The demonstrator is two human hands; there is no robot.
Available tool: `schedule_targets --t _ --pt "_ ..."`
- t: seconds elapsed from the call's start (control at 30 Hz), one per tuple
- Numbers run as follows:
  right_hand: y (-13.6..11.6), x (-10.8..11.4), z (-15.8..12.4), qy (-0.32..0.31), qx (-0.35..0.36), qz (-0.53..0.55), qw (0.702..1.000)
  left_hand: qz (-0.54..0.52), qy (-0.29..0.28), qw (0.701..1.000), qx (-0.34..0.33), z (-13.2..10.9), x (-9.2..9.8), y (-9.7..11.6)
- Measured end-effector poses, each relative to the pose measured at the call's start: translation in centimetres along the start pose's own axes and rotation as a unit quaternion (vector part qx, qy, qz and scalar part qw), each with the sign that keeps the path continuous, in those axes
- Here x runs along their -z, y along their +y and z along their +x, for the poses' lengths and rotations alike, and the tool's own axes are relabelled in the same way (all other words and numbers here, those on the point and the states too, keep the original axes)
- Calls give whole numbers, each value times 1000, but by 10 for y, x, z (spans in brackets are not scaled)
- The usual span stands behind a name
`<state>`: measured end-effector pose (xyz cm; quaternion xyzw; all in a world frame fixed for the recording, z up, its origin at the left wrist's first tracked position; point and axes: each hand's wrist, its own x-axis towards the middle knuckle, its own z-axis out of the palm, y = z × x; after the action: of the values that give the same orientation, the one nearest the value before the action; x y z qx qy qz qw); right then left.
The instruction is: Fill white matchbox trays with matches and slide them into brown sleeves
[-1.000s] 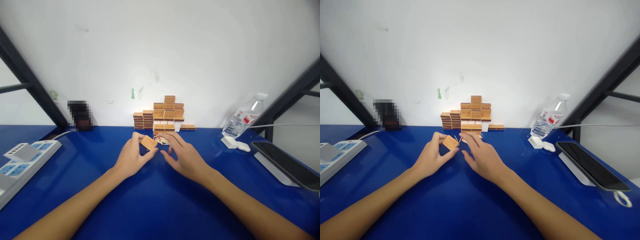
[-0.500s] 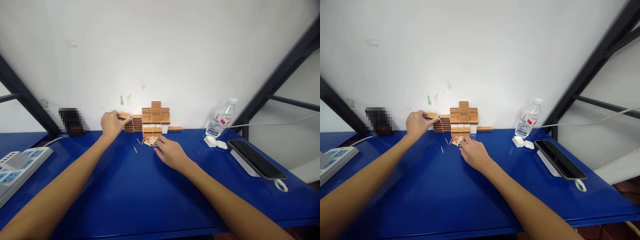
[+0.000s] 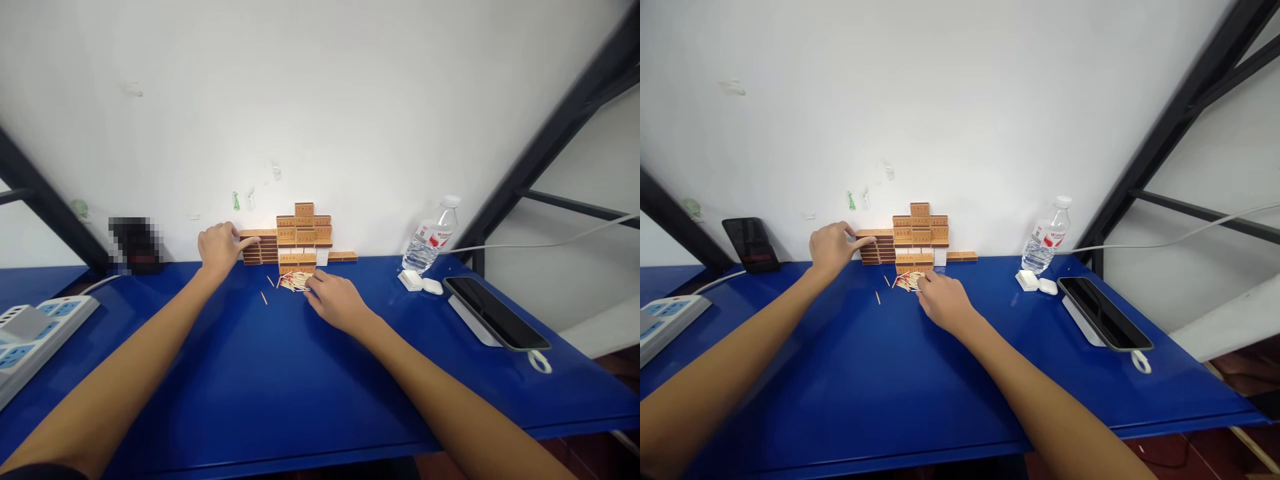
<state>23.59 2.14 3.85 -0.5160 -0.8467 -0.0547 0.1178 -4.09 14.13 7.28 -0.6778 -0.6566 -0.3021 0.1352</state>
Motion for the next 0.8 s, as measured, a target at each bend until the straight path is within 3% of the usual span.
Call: schedule_targets --t 0.13,0.2,0.23,0.3,0.37,0.53,0.63,0.8 --pt "32 -2 5 10 -63 -9 998 2 49 996 -69 -40 15 10" --pt "55 -4 7 25 -120 -21 992 -22 23 976 -214 -68 21 16" --pt "67 -6 7 38 -155 -29 987 -36 6 951 -306 -82 22 18" --pt "87 -12 9 58 -199 -41 977 -33 -5 919 -393 -102 22 17" --pt "102 -19 10 65 -215 -47 973 -61 11 919 -388 -111 18 9" --pt "116 -26 13 44 -228 -55 971 -166 17 951 -261 -105 5 -17" --pt "122 -9 8 28 -249 -65 966 -177 17 955 -238 -105 4 -15" --pt "151 35 -15 30 -343 -125 930 -219 -3 936 -274 -120 11 5"
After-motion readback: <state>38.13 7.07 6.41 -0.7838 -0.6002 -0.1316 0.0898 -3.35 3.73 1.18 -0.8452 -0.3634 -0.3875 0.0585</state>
